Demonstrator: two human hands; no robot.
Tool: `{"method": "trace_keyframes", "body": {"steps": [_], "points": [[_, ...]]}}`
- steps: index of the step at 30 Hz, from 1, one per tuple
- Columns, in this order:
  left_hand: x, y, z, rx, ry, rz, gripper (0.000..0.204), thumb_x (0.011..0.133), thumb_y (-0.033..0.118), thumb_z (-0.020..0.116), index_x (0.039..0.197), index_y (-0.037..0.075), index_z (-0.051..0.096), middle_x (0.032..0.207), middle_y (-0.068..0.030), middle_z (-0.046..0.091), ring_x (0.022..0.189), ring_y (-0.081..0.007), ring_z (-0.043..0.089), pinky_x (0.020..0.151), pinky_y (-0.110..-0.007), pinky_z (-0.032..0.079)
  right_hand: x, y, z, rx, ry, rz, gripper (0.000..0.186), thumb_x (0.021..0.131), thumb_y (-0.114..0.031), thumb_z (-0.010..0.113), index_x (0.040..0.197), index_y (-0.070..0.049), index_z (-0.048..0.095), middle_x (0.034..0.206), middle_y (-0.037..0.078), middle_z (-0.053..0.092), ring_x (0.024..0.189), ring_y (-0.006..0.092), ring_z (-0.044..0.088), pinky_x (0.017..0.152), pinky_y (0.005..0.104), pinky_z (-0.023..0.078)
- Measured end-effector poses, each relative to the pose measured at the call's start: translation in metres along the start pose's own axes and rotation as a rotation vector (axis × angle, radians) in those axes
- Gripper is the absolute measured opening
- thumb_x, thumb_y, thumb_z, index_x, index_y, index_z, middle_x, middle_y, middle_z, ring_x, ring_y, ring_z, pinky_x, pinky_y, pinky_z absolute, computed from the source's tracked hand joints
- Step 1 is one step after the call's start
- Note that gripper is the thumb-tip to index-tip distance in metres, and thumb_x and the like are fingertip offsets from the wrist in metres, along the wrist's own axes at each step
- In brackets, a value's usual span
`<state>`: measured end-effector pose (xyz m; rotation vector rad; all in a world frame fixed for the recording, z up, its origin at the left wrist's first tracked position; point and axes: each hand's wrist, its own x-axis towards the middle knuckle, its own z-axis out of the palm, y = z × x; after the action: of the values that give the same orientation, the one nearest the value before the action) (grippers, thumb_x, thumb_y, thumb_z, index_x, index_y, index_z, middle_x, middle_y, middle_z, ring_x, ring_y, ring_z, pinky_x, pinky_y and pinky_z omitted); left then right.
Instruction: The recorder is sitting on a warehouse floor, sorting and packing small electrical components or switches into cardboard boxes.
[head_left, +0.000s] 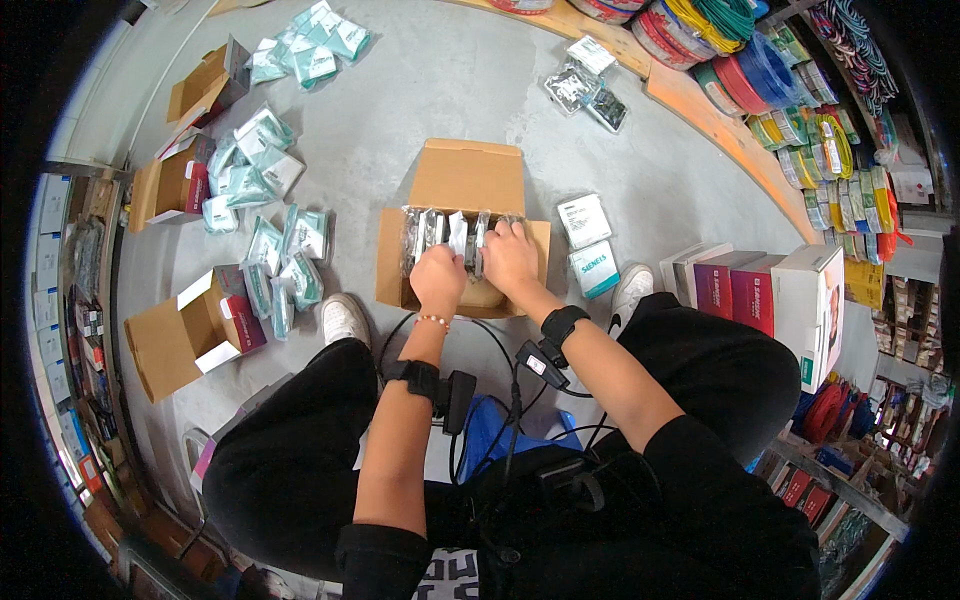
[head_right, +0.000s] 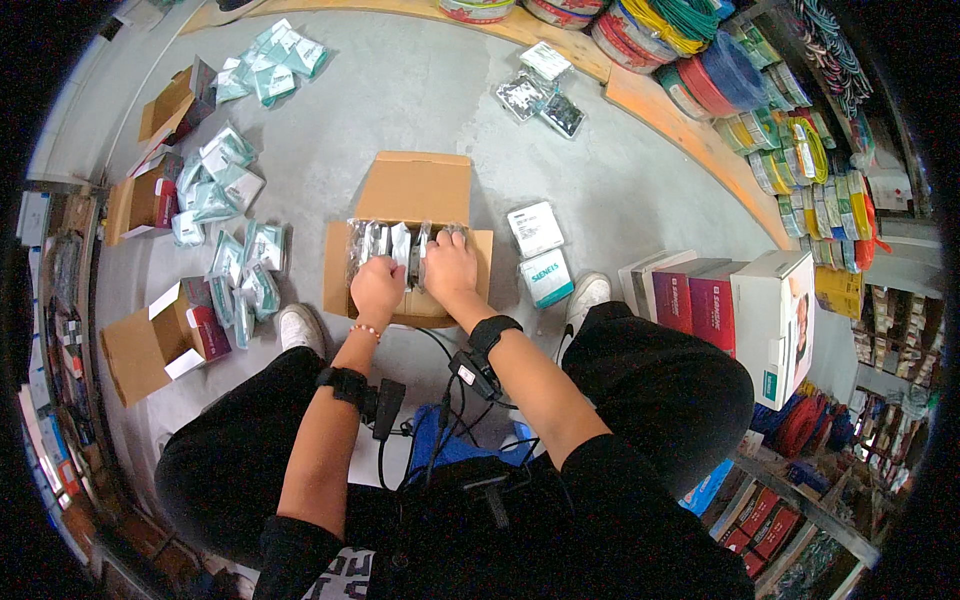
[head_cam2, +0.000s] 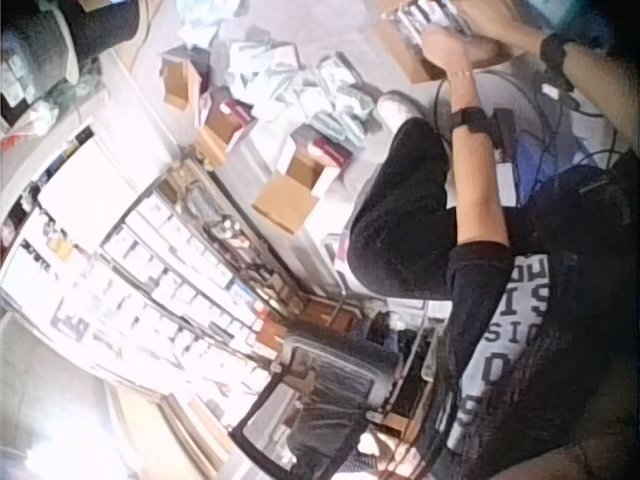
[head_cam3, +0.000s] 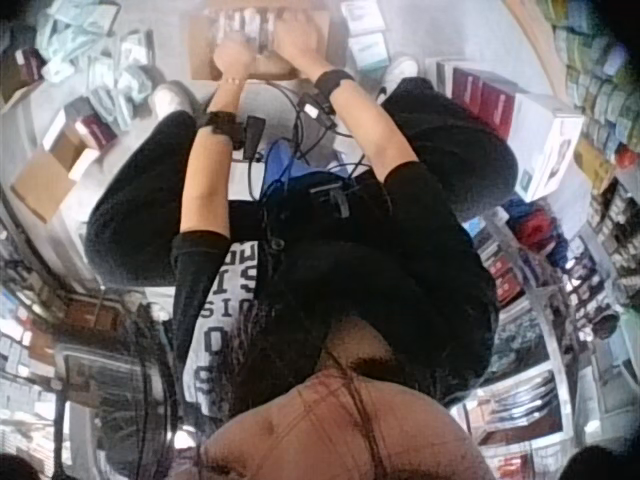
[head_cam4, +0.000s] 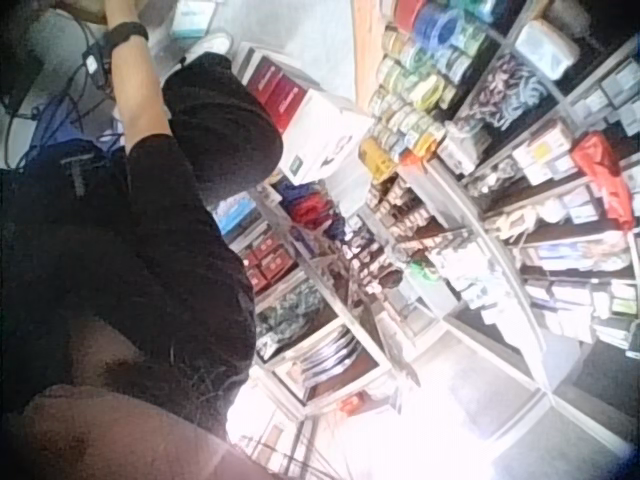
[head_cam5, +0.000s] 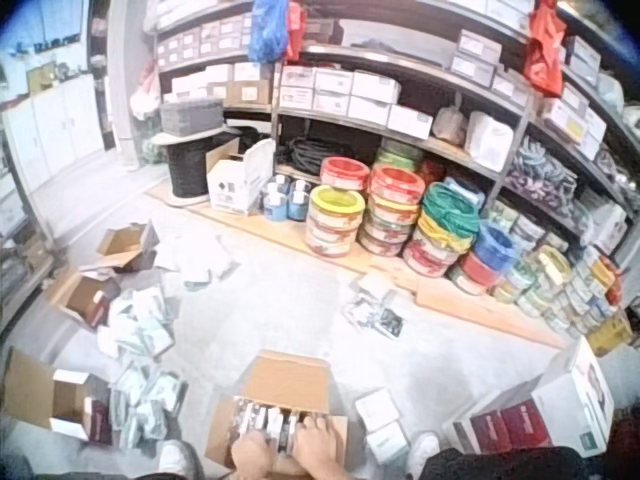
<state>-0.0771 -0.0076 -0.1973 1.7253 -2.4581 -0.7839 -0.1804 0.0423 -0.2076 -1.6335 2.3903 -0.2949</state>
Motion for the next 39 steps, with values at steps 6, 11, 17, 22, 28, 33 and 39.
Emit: {"method": "trace_keyframes", "body": {"steps": [6,11,17,22,28,33,39], "points": [[-0.007,-0.001,0.004,-0.069,0.093,0.085,0.013,0.068,0.014,0.054,0.07,0.002,0.049,0.076,-0.0125,0.051,0.066,-0.0296,0.053,0.054,-0.037,0.044,0.001,-0.002,-0.002,0.0,0.018,-0.034,0.013,0.066,-0.017,0.055,0.071,-0.004,0.055,0.081,0.008,0.048,0.083,0.0233,0.043,0.072,0.0318,0.038],[-0.002,-0.008,0.011,-0.049,0.089,0.05,0.012,0.068,0.014,0.055,0.071,0.004,0.05,0.076,-0.0115,0.051,0.066,-0.0298,0.053,0.055,-0.037,0.044,0.0,-0.003,-0.003,-0.028,-0.024,-0.035,0.015,0.067,-0.018,0.054,0.073,-0.004,0.055,0.084,0.008,0.048,0.087,0.0231,0.043,0.073,0.0323,0.037],[-0.005,-0.003,-0.001,-0.087,0.042,-0.005,0.015,0.067,0.016,0.056,0.072,0.003,0.048,0.076,-0.0116,0.051,0.067,-0.0288,0.053,0.056,-0.037,0.042,-0.001,0.0,-0.006,-0.019,-0.057,-0.033,0.017,0.068,-0.018,0.054,0.075,-0.003,0.054,0.088,0.008,0.046,0.086,0.0233,0.043,0.072,0.0321,0.038],[-0.021,-0.015,-0.007,-0.109,0.523,-0.123,0.033,0.067,0.025,0.055,0.088,0.002,0.042,0.088,-0.0128,0.044,0.084,-0.0292,0.042,0.068,-0.037,0.037,-0.006,0.001,-0.029,0.443,-0.009,0.11,0.036,0.067,-0.021,0.054,0.095,-0.002,0.041,0.099,0.012,0.041,0.091,0.0269,0.042,0.074,0.0339,0.037],[-0.018,-0.039,-0.005,-0.245,0.687,-0.25,0.027,0.07,0.022,0.052,0.085,0.0,0.046,0.079,-0.0121,0.047,0.076,-0.0275,0.046,0.063,-0.036,0.038,-0.004,0.021,-0.023,0.346,0.475,0.098,0.038,0.068,-0.016,0.051,0.099,0.0,0.037,0.1,0.018,0.038,0.093,0.0323,0.038,0.08,0.038,0.03],[-0.016,-0.039,-0.016,-0.806,0.187,-0.623,0.037,0.078,0.026,0.04,0.066,-0.007,0.053,0.057,-0.0123,0.055,0.05,-0.0209,0.055,0.044,-0.031,0.041,-0.012,0.056,-0.005,0.6,0.454,0.482,0.019,0.071,-0.017,0.049,0.082,-0.001,0.049,0.071,0.014,0.053,0.067,0.0286,0.052,0.061,0.0348,0.04],[-0.012,-0.064,0.002,-1.068,-0.091,-0.785,0.047,0.08,0.031,0.029,0.076,-0.011,0.05,0.064,-0.0188,0.055,0.053,-0.0251,0.056,0.049,-0.03,0.048,-0.007,0.041,-0.025,0.746,0.214,0.318,0.028,0.074,-0.023,0.049,0.059,0.0,0.054,0.051,0.011,0.053,0.043,0.0206,0.051,0.043,0.0312,0.038]]}}
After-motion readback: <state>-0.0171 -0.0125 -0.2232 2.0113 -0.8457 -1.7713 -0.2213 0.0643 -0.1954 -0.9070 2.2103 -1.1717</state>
